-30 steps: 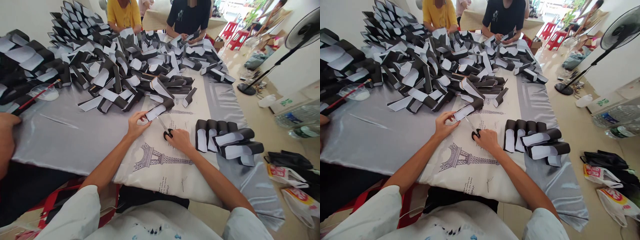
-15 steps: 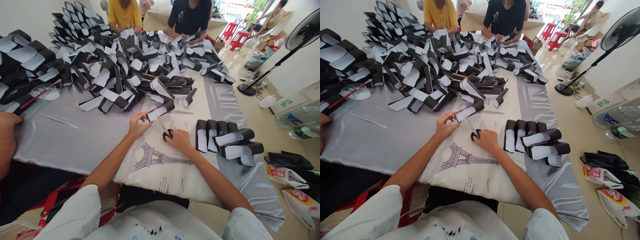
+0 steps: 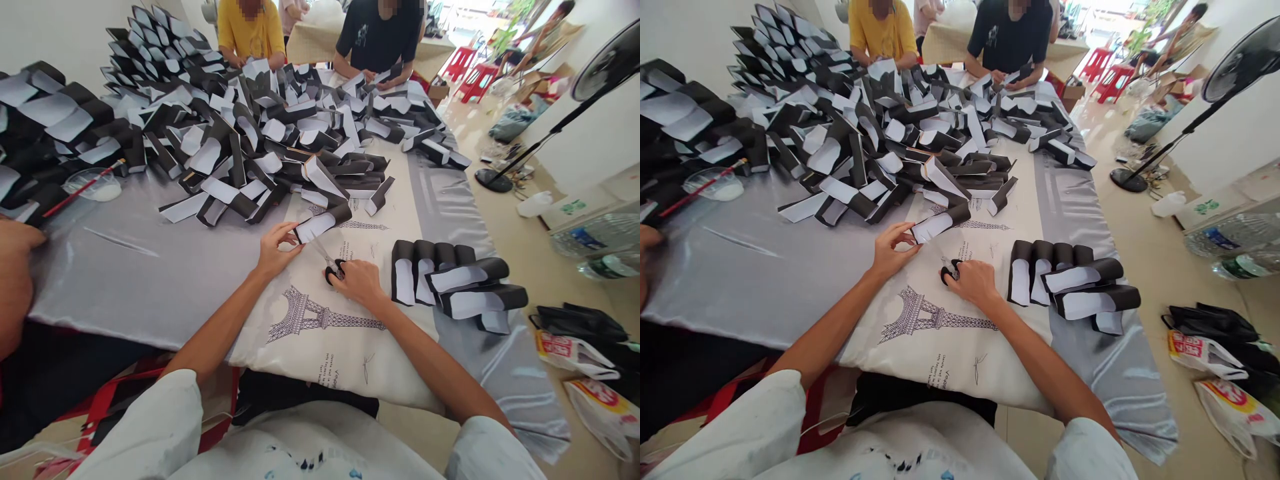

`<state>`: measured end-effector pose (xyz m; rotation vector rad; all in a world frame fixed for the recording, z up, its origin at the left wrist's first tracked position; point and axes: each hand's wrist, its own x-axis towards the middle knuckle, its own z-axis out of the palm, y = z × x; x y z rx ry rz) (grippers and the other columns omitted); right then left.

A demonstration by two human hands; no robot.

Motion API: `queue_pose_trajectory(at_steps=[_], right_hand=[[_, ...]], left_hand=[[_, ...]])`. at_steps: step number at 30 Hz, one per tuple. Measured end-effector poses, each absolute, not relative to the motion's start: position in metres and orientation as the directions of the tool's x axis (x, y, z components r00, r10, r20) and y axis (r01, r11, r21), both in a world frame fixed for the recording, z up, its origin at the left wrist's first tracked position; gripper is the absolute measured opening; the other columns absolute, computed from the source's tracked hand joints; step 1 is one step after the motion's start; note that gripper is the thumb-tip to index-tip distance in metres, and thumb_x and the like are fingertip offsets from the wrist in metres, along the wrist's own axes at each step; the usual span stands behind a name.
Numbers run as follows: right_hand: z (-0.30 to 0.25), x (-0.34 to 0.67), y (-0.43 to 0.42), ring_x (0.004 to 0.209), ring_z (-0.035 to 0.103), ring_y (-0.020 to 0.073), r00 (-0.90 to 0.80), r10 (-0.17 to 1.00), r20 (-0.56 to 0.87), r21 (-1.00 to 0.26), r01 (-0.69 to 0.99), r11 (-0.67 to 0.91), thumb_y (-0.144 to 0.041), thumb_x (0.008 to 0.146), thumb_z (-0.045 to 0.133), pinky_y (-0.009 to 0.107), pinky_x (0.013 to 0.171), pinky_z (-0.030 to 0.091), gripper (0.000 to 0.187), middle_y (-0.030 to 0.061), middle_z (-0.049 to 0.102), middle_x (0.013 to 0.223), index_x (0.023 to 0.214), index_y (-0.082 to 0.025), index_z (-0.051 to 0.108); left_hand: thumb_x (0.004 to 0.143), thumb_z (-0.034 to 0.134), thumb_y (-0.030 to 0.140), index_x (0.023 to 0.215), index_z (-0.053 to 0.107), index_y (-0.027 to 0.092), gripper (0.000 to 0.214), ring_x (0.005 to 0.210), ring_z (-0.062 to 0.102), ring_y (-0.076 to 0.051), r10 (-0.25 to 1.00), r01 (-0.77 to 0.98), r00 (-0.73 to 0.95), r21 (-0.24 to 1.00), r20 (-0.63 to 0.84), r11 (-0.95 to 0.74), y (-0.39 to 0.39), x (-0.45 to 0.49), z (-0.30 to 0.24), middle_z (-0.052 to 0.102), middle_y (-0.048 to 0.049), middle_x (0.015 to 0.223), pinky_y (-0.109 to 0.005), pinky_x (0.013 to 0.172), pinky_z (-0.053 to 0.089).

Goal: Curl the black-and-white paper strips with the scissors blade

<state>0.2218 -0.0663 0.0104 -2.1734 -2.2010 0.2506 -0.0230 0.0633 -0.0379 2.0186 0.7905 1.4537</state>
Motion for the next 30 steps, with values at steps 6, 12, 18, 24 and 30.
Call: queue_pose_trajectory(at_steps=[6, 12, 18, 24, 30], right_hand=[[0.0088, 0.223, -0.0647, 0.078, 0.07, 0.0213, -0.012, 0.995, -0.097, -0.133, 0.991, -0.001, -0.051, 0.113, 0.049, 0.035, 0.065, 0.028, 0.052, 0.009, 0.08, 0.085, 0.083, -0.021, 0.079], [0.0153, 0.2186, -0.0673, 0.08, 0.071, 0.0239, -0.002, 0.996, -0.09, -0.133, 0.991, -0.01, -0.068, 0.109, 0.052, 0.034, 0.066, 0.031, 0.06, 0.0101, 0.08, 0.085, 0.084, -0.021, 0.08], [0.0146, 0.2183, -0.0673, 0.083, 0.073, 0.0243, -0.017, 0.995, -0.102, -0.126, 0.992, 0.004, -0.059, 0.11, 0.055, 0.034, 0.067, 0.033, 0.051, 0.0103, 0.082, 0.089, 0.087, -0.021, 0.081], [0.013, 0.2181, -0.0665, 0.086, 0.074, 0.0237, 0.008, 0.993, -0.116, -0.111, 0.994, -0.021, -0.049, 0.115, 0.047, 0.034, 0.069, 0.036, 0.052, 0.0112, 0.082, 0.092, 0.088, -0.021, 0.081], [0.0141, 0.2168, -0.0686, 0.082, 0.072, 0.0244, -0.009, 0.997, -0.08, -0.127, 0.992, -0.001, -0.064, 0.11, 0.052, 0.034, 0.067, 0.034, 0.058, 0.0104, 0.081, 0.087, 0.085, -0.021, 0.081]], left_hand=[[0.091, 0.094, 0.036, 0.142, 0.078, 0.026, 0.055, 0.086, 0.082, -0.017, 0.733, 0.165, 0.217, 0.715, 0.645, -0.679, 0.0629, -0.0229, -0.0383, 0.075, -0.0131, 0.136, -0.038, 0.084, 0.074], [0.09, 0.094, 0.04, 0.141, 0.078, 0.024, 0.055, 0.092, 0.083, -0.02, 0.757, 0.178, 0.2, 0.737, 0.622, -0.652, 0.0607, -0.0219, -0.035, 0.076, -0.0137, 0.139, -0.039, 0.086, 0.074], [0.084, 0.098, 0.041, 0.139, 0.076, 0.023, 0.062, 0.088, 0.083, -0.021, 0.814, 0.226, 0.199, 0.782, 0.546, -0.58, 0.0599, -0.0229, -0.0358, 0.084, -0.0068, 0.106, -0.039, 0.088, 0.071], [0.082, 0.1, 0.051, 0.138, 0.077, 0.024, 0.066, 0.089, 0.081, -0.021, 0.819, 0.231, 0.193, 0.786, 0.54, -0.573, 0.0605, -0.0231, -0.0382, 0.083, -0.0081, 0.112, -0.042, 0.091, 0.07], [0.082, 0.099, 0.052, 0.136, 0.079, 0.025, 0.064, 0.087, 0.079, -0.02, 0.814, 0.254, 0.187, 0.774, 0.549, -0.58, 0.06, -0.0226, -0.0361, 0.082, -0.0064, 0.105, -0.04, 0.089, 0.069]])
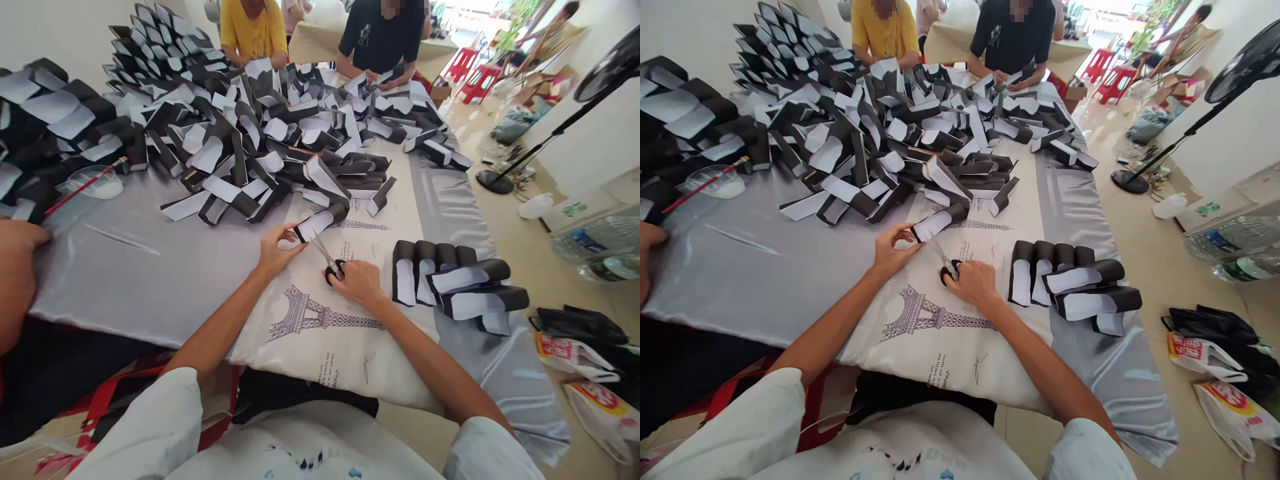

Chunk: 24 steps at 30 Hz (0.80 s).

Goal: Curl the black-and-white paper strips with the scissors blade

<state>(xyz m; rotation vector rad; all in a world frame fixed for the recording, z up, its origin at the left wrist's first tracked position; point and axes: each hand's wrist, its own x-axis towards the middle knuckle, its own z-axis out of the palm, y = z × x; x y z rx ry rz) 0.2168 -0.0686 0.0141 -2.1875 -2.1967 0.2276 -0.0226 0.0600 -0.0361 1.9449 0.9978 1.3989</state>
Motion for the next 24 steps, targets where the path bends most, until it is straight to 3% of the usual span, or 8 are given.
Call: queue_pose_trajectory(at_steps=[5, 9, 15, 19, 24], right_hand=[[0.0148, 0.2167, -0.0686, 0.083, 0.073, 0.0243, -0.017, 0.994, -0.106, -0.12, 0.993, 0.004, -0.058, 0.11, 0.055, 0.033, 0.068, 0.034, 0.051, 0.0104, 0.082, 0.09, 0.089, -0.02, 0.082], [0.0145, 0.2178, -0.067, 0.085, 0.074, 0.0234, -0.009, 0.993, -0.12, -0.109, 0.994, -0.005, -0.048, 0.115, 0.046, 0.033, 0.069, 0.035, 0.052, 0.0113, 0.083, 0.093, 0.088, -0.02, 0.081], [0.0159, 0.2166, -0.0685, 0.084, 0.074, 0.0242, -0.013, 0.995, -0.099, -0.116, 0.993, 0.002, -0.054, 0.113, 0.049, 0.034, 0.068, 0.035, 0.054, 0.0108, 0.082, 0.091, 0.086, -0.021, 0.082], [0.0141, 0.2156, -0.0697, 0.084, 0.073, 0.0255, -0.018, 0.996, -0.089, -0.118, 0.993, 0.008, -0.064, 0.108, 0.056, 0.034, 0.068, 0.037, 0.054, 0.0111, 0.082, 0.09, 0.088, -0.021, 0.083], [0.0117, 0.2173, -0.0675, 0.086, 0.074, 0.0249, -0.014, 0.992, -0.124, -0.108, 0.994, 0.001, -0.053, 0.111, 0.053, 0.033, 0.069, 0.037, 0.048, 0.0114, 0.083, 0.093, 0.09, -0.021, 0.082]], left_hand=[[0.082, 0.1, 0.05, 0.135, 0.079, 0.025, 0.062, 0.087, 0.078, -0.019, 0.805, 0.248, 0.184, 0.766, 0.563, -0.593, 0.06, -0.023, -0.037, 0.082, -0.0054, 0.104, -0.04, 0.089, 0.069], [0.082, 0.1, 0.052, 0.135, 0.079, 0.024, 0.063, 0.086, 0.078, -0.02, 0.804, 0.246, 0.168, 0.765, 0.571, -0.595, 0.0607, -0.023, -0.0378, 0.082, -0.0061, 0.103, -0.04, 0.087, 0.069], [0.08, 0.101, 0.053, 0.134, 0.078, 0.024, 0.065, 0.086, 0.077, -0.019, 0.8, 0.234, 0.164, 0.765, 0.577, -0.6, 0.0619, -0.0232, -0.039, 0.082, -0.0077, 0.109, -0.04, 0.088, 0.069], [0.08, 0.101, 0.055, 0.13, 0.078, 0.023, 0.064, 0.09, 0.077, -0.019, 0.791, 0.215, 0.167, 0.762, 0.588, -0.611, 0.0639, -0.0233, -0.0415, 0.08, -0.0119, 0.126, -0.041, 0.086, 0.071], [0.078, 0.102, 0.057, 0.119, 0.075, 0.022, 0.061, 0.085, 0.075, -0.017, 0.782, 0.189, 0.151, 0.758, 0.605, -0.624, 0.0659, -0.0221, -0.0437, 0.077, -0.0129, 0.132, -0.042, 0.085, 0.071]])
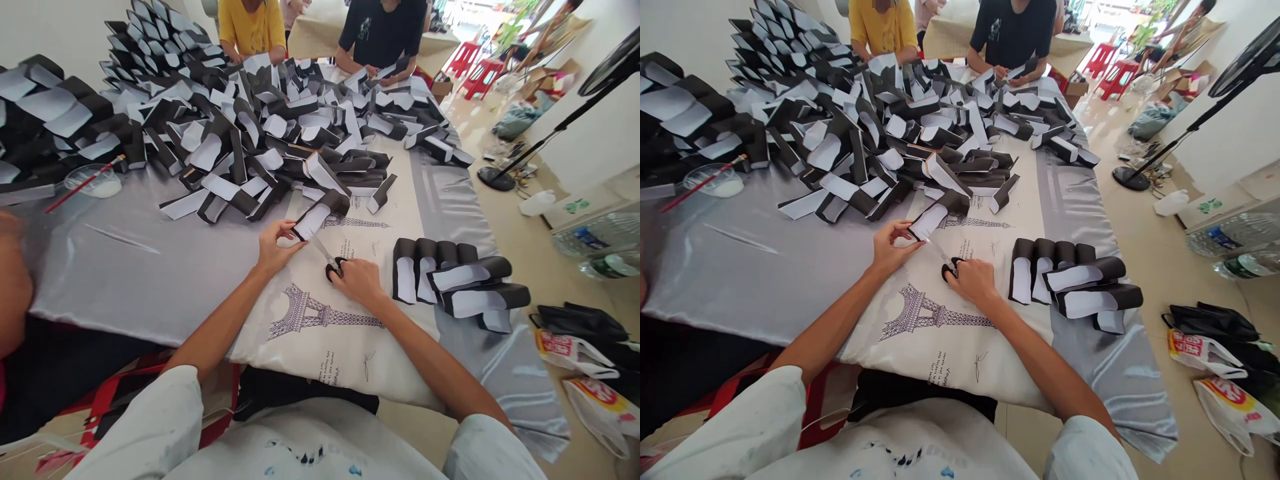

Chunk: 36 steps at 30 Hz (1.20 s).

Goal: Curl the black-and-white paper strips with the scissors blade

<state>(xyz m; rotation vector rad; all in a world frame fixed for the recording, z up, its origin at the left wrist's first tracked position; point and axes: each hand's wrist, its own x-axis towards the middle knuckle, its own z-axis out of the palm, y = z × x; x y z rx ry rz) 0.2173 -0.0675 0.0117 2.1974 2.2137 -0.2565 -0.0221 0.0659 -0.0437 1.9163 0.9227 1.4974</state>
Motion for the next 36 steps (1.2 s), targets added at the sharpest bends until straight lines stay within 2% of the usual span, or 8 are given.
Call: queue_pose_trajectory(at_steps=[5, 10, 15, 19, 23, 28, 32, 36], right_hand=[[0.013, 0.218, -0.067, 0.086, 0.074, 0.0238, -0.01, 0.992, -0.13, -0.105, 0.994, -0.004, -0.048, 0.117, 0.044, 0.033, 0.069, 0.035, 0.054, 0.012, 0.083, 0.095, 0.089, -0.02, 0.082], [0.014, 0.217, -0.069, 0.085, 0.074, 0.0246, 0.0, 0.993, -0.116, -0.12, 0.993, -0.014, -0.054, 0.115, 0.047, 0.033, 0.07, 0.037, 0.056, 0.012, 0.082, 0.092, 0.089, -0.02, 0.083], [0.011, 0.218, -0.068, 0.084, 0.073, 0.0242, -0.009, 0.994, -0.111, -0.124, 0.992, -0.004, -0.055, 0.115, 0.046, 0.033, 0.07, 0.036, 0.058, 0.0122, 0.082, 0.091, 0.089, -0.02, 0.084], [0.006, 0.219, -0.068, 0.084, 0.072, 0.0233, -0.014, 0.996, -0.084, -0.141, 0.99, 0.002, -0.055, 0.115, 0.046, 0.033, 0.069, 0.034, 0.057, 0.0121, 0.082, 0.091, 0.088, -0.02, 0.083], [0.002, 0.217, -0.069, 0.083, 0.072, 0.0225, 0.013, 0.999, -0.038, -0.154, 0.988, -0.019, -0.054, 0.115, 0.045, 0.034, 0.069, 0.032, 0.06, 0.0118, 0.082, 0.089, 0.083, -0.02, 0.081], [0.001, 0.217, -0.07, 0.079, 0.07, 0.0216, 0.035, 0.999, -0.002, -0.167, 0.985, -0.034, -0.055, 0.116, 0.045, 0.034, 0.068, 0.029, 0.062, 0.0113, 0.08, 0.084, 0.078, -0.019, 0.079], [0.0, 0.217, -0.07, 0.076, 0.068, 0.02, 0.031, 0.999, 0.023, -0.172, 0.985, -0.026, -0.053, 0.115, 0.048, 0.035, 0.066, 0.025, 0.061, 0.0105, 0.078, 0.081, 0.074, -0.018, 0.076], [-0.003, 0.217, -0.07, 0.072, 0.065, 0.0179, 0.027, 0.998, 0.048, -0.191, 0.981, -0.018, -0.052, 0.115, 0.049, 0.034, 0.065, 0.023, 0.06, 0.0087, 0.076, 0.077, 0.071, -0.018, 0.074]], left_hand=[[0.077, 0.102, 0.061, 0.115, 0.07, 0.021, 0.064, 0.084, 0.075, -0.016, 0.791, 0.167, 0.144, 0.773, 0.595, -0.612, 0.064, -0.021, -0.042, 0.075, -0.014, 0.133, -0.041, 0.085, 0.071], [0.076, 0.101, 0.064, 0.11, 0.059, 0.022, 0.069, 0.083, 0.079, -0.016, 0.827, 0.143, 0.164, 0.817, 0.537, -0.559, 0.059, -0.019, -0.034, 0.073, -0.0179, 0.144, -0.042, 0.085, 0.073], [0.077, 0.102, 0.059, 0.11, 0.05, 0.024, 0.071, 0.077, 0.081, -0.014, 0.859, 0.091, 0.209, 0.865, 0.468, -0.493, 0.056, -0.018, -0.032, 0.063, -0.0229, 0.16, -0.038, 0.075, 0.073], [0.074, 0.104, 0.054, 0.109, 0.045, 0.025, 0.074, 0.094, 0.085, -0.022, 0.901, 0.019, 0.275, 0.935, 0.334, -0.353, 0.056, -0.015, -0.038, 0.051, -0.0248, 0.172, -0.034, 0.065, 0.072], [0.065, 0.11, 0.052, 0.108, 0.047, 0.025, 0.08, 0.103, 0.086, -0.03, 0.908, -0.076, 0.376, 0.983, 0.185, -0.169, 0.059, -0.016, -0.04, 0.066, -0.022, 0.157, -0.044, 0.073, 0.076], [0.1, 0.078, 0.069, 0.123, 0.055, 0.025, 0.055, 0.098, 0.086, -0.032, 0.9, -0.218, 0.434, 0.967, -0.027, 0.134, 0.063, -0.021, -0.032, 0.082, -0.0186, 0.122, -0.058, 0.077, 0.076], [0.09, 0.097, 0.045, 0.132, 0.064, 0.022, 0.058, 0.098, 0.086, -0.034, 0.882, -0.223, 0.459, 0.948, -0.103, 0.227, 0.062, -0.025, -0.025, 0.084, -0.0156, 0.11, -0.06, 0.083, 0.076], [0.083, 0.099, 0.028, 0.132, 0.071, 0.013, 0.058, 0.112, 0.084, -0.034, 0.856, -0.28, 0.466, 0.881, -0.223, 0.382, 0.055, -0.025, -0.01, 0.082, -0.0206, 0.125, -0.056, 0.098, 0.073]])
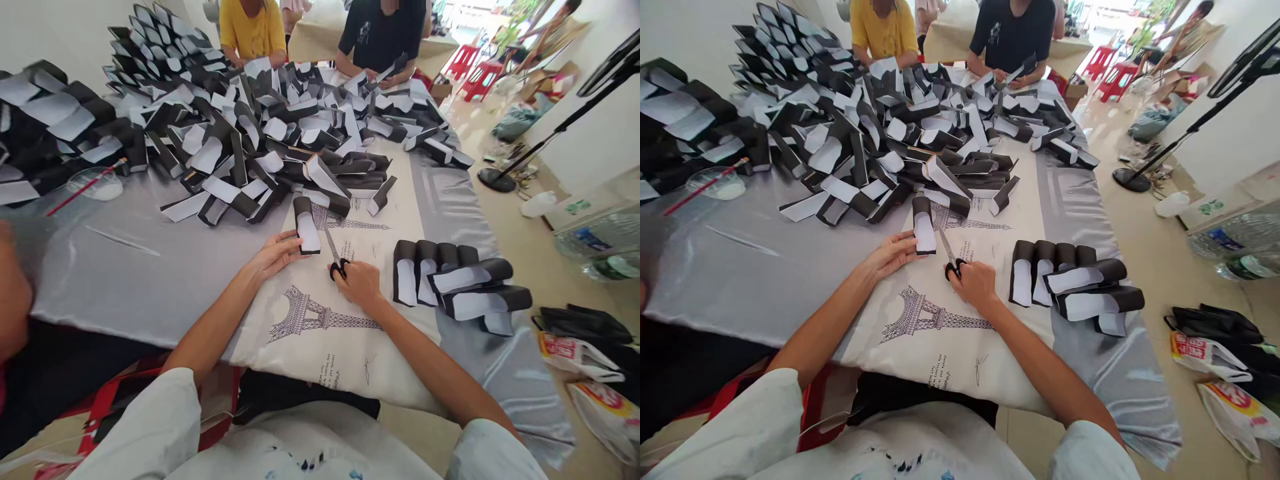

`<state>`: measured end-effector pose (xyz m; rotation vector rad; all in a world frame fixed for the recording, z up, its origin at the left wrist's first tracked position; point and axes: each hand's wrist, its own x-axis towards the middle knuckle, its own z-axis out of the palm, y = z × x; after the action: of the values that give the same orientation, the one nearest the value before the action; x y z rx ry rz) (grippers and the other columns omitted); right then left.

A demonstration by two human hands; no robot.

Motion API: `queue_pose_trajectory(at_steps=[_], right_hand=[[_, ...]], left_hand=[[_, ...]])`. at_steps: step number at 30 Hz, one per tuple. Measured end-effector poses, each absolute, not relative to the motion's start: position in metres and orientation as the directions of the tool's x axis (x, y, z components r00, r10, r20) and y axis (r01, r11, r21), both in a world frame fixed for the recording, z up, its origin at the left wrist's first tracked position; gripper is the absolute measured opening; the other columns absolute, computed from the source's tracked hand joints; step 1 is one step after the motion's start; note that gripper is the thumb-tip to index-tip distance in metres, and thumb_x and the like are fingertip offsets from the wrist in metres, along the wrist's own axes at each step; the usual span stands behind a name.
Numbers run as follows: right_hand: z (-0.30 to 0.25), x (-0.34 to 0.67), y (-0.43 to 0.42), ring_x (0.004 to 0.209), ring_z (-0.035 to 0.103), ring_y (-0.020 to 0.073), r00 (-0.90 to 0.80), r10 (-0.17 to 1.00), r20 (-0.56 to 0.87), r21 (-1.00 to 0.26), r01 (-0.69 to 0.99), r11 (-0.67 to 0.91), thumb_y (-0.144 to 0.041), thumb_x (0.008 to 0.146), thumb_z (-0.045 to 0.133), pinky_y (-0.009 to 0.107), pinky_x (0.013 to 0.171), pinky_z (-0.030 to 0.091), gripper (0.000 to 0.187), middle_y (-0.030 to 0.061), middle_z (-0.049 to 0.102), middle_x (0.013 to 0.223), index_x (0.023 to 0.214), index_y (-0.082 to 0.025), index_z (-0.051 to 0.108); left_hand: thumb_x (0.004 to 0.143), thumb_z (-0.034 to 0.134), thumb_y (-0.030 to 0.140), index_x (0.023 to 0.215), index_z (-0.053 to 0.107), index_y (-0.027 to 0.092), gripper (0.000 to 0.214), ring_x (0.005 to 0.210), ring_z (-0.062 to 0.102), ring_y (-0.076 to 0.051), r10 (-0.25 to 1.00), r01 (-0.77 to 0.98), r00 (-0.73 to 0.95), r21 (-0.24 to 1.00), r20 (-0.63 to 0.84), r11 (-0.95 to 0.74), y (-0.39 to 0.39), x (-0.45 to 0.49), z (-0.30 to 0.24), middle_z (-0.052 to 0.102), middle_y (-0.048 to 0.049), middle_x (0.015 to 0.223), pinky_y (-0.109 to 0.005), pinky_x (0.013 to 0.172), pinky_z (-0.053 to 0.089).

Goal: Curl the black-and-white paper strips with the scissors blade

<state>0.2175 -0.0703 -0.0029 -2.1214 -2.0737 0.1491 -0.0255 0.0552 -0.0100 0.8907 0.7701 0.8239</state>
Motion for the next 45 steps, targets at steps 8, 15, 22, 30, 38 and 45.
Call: queue_pose_trajectory(at_steps=[8, 15, 22, 30, 38, 45], right_hand=[[-0.0079, 0.2182, -0.0718, 0.073, 0.065, 0.0177, 0.015, 0.998, 0.068, -0.194, 0.981, -0.001, -0.054, 0.111, 0.052, 0.035, 0.064, 0.022, 0.059, 0.0078, 0.076, 0.076, 0.069, -0.019, 0.072], [-0.008, 0.2168, -0.0721, 0.081, 0.07, 0.0217, -0.015, 0.999, 0.042, -0.141, 0.99, 0.021, -0.064, 0.105, 0.057, 0.035, 0.068, 0.029, 0.055, 0.0089, 0.08, 0.085, 0.08, -0.021, 0.079], [-0.0063, 0.2167, -0.0703, 0.085, 0.073, 0.0237, -0.007, 1.0, -0.007, -0.106, 0.994, 0.006, -0.058, 0.108, 0.056, 0.034, 0.069, 0.033, 0.051, 0.0106, 0.082, 0.087, 0.083, -0.021, 0.081], [-0.0027, 0.2155, -0.0702, 0.083, 0.073, 0.0234, 0.014, 1.0, -0.017, -0.124, 0.992, -0.016, -0.056, 0.111, 0.051, 0.034, 0.068, 0.032, 0.055, 0.0113, 0.081, 0.086, 0.083, -0.02, 0.082], [-0.0029, 0.2154, -0.0715, 0.08, 0.071, 0.0235, -0.007, 1.0, 0.005, -0.124, 0.992, 0.008, -0.067, 0.106, 0.056, 0.035, 0.066, 0.03, 0.057, 0.01, 0.08, 0.083, 0.079, -0.021, 0.078], [-0.0005, 0.2154, -0.07, 0.085, 0.073, 0.0247, 0.006, 0.999, -0.047, -0.107, 0.994, -0.011, -0.058, 0.109, 0.055, 0.035, 0.069, 0.034, 0.051, 0.0112, 0.082, 0.088, 0.086, -0.021, 0.082]], left_hand=[[0.082, 0.099, 0.018, 0.119, 0.072, 0.016, 0.046, 0.111, 0.083, -0.025, 0.896, -0.435, 0.397, 0.819, -0.199, 0.375, 0.0513, -0.023, -0.0002, 0.084, -0.0127, 0.121, -0.045, 0.108, 0.068], [0.085, 0.1, 0.025, 0.121, 0.068, 0.016, 0.049, 0.104, 0.083, -0.022, 0.898, -0.418, 0.413, 0.846, -0.149, 0.332, 0.0502, -0.021, -0.0046, 0.085, -0.0109, 0.114, -0.041, 0.102, 0.069], [0.082, 0.102, 0.026, 0.136, 0.07, 0.018, 0.064, 0.114, 0.083, -0.028, 0.905, -0.385, 0.418, 0.888, -0.076, 0.252, 0.0486, -0.0209, 0.001, 0.085, -0.0134, 0.125, -0.044, 0.107, 0.068], [0.083, 0.101, 0.025, 0.137, 0.072, 0.016, 0.062, 0.117, 0.083, -0.029, 0.926, -0.38, 0.372, 0.899, -0.066, 0.217, 0.0529, -0.0236, -0.0035, 0.084, -0.0156, 0.129, -0.045, 0.108, 0.068], [0.08, 0.103, 0.027, 0.134, 0.073, 0.016, 0.063, 0.115, 0.084, -0.031, 0.921, -0.371, 0.384, 0.902, -0.066, 0.219, 0.0529, -0.0245, -0.0001, 0.085, -0.0159, 0.125, -0.049, 0.109, 0.069], [0.078, 0.104, 0.026, 0.132, 0.074, 0.014, 0.063, 0.114, 0.084, -0.031, 0.915, -0.366, 0.397, 0.903, -0.068, 0.226, 0.0514, -0.0245, 0.0033, 0.085, -0.0169, 0.124, -0.047, 0.105, 0.07]])
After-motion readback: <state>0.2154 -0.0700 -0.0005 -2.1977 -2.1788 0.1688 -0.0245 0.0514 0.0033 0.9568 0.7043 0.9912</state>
